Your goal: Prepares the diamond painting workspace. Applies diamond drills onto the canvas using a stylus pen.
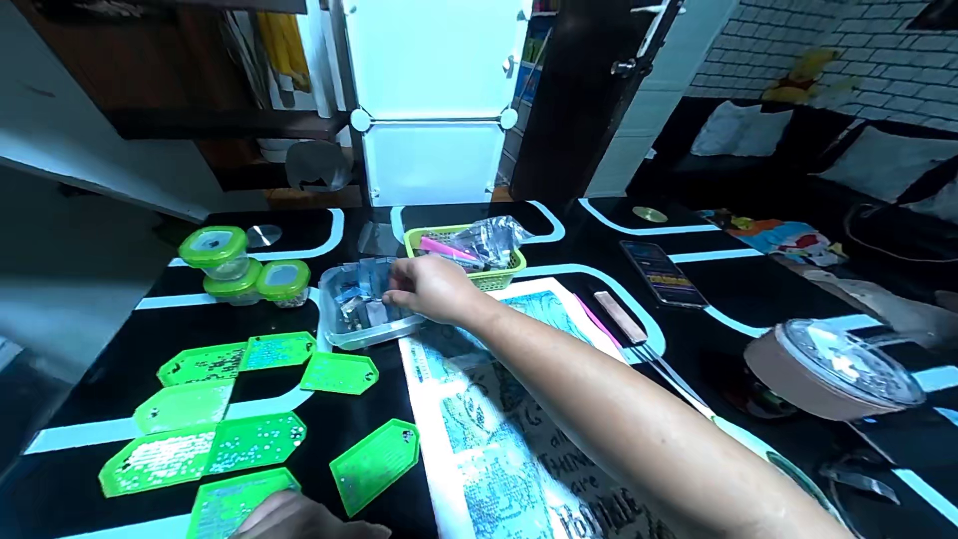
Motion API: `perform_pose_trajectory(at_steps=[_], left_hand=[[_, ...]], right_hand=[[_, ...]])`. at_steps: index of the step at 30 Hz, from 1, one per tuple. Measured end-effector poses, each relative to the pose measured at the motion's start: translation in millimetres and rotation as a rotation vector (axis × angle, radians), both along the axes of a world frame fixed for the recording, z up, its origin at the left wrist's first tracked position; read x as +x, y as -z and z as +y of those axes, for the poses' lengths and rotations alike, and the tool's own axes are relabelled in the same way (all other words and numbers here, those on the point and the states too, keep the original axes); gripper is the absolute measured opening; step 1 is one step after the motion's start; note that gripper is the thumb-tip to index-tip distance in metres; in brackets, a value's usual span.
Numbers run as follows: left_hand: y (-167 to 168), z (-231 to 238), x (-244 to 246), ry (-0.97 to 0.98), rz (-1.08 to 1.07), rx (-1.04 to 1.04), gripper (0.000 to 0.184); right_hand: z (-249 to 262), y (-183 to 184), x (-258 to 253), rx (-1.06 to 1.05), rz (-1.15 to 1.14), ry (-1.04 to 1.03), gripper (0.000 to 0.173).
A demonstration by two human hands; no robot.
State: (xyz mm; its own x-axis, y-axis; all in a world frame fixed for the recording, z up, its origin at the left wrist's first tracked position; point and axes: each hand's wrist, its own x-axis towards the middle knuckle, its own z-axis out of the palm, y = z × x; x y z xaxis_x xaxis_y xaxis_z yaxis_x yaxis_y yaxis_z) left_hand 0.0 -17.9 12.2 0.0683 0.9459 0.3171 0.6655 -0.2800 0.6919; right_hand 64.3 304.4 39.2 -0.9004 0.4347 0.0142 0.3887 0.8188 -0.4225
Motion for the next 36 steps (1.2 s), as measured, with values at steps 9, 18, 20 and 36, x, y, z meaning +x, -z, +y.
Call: perform_pose_trajectory(at_steps=[9,18,20,36], left_hand=[[5,-5,-6,-0.181,-0.148,0.200,0.029],[-4,-11,5,-0.385,-0.406,0.205,0.035],[-4,-10,5,-0.405,-0.278,0.131,0.042],[-12,1,37,-0.409,-0.653,-0.047,0.064]], right_hand=[[9,9,2,-0.073,-0.023,-0.043,0.027],[16,2,6,0.079,-0.037,-0.138,0.031],[14,2,11,0.169,0.010,-0.169,0.029],[-87,-36,122,-0.034,0.374,-0.491,0.031]])
